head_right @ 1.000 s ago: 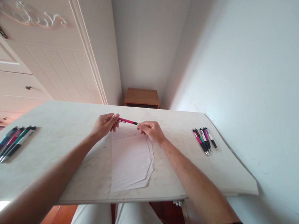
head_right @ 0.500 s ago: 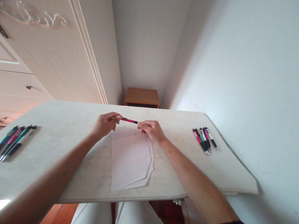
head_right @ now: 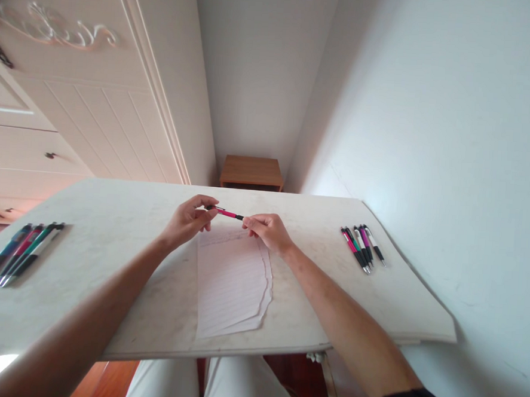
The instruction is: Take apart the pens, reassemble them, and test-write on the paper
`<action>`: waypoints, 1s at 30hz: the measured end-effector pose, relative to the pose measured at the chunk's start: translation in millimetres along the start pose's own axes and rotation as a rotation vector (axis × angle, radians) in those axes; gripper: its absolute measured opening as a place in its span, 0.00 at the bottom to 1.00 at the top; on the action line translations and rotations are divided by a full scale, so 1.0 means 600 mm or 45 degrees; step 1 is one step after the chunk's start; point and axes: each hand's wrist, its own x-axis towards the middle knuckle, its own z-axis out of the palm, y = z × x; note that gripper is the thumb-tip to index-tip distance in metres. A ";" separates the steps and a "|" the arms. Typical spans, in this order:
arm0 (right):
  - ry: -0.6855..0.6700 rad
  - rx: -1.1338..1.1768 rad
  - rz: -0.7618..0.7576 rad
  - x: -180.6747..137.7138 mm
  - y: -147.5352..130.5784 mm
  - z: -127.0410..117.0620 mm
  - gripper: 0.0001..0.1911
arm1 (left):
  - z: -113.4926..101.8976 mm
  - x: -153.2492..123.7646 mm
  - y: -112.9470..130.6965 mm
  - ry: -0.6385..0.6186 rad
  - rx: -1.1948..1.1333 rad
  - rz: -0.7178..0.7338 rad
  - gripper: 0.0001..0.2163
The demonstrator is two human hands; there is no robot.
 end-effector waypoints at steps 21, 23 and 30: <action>0.023 0.074 -0.002 0.002 -0.003 -0.001 0.21 | -0.002 -0.001 0.003 0.040 -0.038 -0.006 0.22; 0.042 0.100 0.006 0.001 -0.006 -0.002 0.21 | -0.002 0.000 0.004 0.065 -0.014 -0.020 0.21; -0.001 0.092 -0.013 -0.001 -0.008 0.000 0.21 | -0.007 0.000 0.005 0.028 0.099 0.007 0.20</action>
